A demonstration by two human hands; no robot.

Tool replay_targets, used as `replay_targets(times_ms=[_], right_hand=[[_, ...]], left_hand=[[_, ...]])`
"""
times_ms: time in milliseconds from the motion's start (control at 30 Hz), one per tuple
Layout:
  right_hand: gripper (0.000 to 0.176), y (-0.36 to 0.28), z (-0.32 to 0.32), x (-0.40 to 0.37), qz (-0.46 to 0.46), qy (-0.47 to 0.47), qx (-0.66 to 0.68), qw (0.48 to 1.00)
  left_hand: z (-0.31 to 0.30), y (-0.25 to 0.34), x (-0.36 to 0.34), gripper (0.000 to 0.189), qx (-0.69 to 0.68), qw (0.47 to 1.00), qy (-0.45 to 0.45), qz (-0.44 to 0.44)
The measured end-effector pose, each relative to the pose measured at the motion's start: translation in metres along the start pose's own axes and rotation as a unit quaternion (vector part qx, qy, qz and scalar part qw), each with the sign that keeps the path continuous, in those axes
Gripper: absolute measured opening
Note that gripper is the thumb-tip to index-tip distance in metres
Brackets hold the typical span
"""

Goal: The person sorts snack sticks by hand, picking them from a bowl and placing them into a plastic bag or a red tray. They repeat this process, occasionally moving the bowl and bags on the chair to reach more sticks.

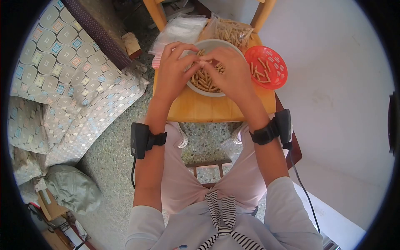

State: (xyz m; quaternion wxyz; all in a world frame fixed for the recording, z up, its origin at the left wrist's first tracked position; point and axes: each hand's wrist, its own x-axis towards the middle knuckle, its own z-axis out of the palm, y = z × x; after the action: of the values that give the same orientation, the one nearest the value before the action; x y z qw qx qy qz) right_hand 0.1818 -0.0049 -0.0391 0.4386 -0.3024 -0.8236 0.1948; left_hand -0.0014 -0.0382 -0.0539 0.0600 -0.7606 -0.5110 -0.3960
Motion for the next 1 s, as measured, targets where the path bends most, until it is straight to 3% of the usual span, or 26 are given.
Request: replay_targets(times_ms=[67,133,333,667,767,833,1000], right_hand=[[0.011,-0.006,-0.004,0.002,0.034,0.006,0.019,0.999],[0.013,-0.011,-0.007,0.005,0.142,0.023,0.021,0.989],[0.016,-0.003,-0.003,0.003,0.071,0.025,0.107,0.991],[0.02,-0.001,-0.011,0.003,0.123,0.018,0.093,0.988],[0.02,0.003,-0.018,0.003,0.125,-0.048,0.05,0.99],[0.021,0.004,-0.02,0.002,0.076,-0.088,0.057,0.992],[0.021,0.004,-0.02,0.003,0.068,-0.098,-0.001,0.993]], left_hand=[[0.001,0.0,0.0,0.015,-0.001,1.0,0.016,-0.001],[0.0,0.001,0.0,0.016,-0.023,0.999,0.018,-0.021],[0.0,0.006,0.002,0.019,-0.046,0.997,0.03,-0.056],[-0.011,0.0,0.001,0.019,-0.041,0.997,0.039,-0.05],[-0.015,0.002,0.001,0.019,-0.049,0.997,0.037,-0.041],[-0.015,0.004,0.001,0.019,-0.054,0.997,0.031,-0.043],[-0.013,0.009,0.0,0.018,-0.055,0.997,0.015,-0.052]])
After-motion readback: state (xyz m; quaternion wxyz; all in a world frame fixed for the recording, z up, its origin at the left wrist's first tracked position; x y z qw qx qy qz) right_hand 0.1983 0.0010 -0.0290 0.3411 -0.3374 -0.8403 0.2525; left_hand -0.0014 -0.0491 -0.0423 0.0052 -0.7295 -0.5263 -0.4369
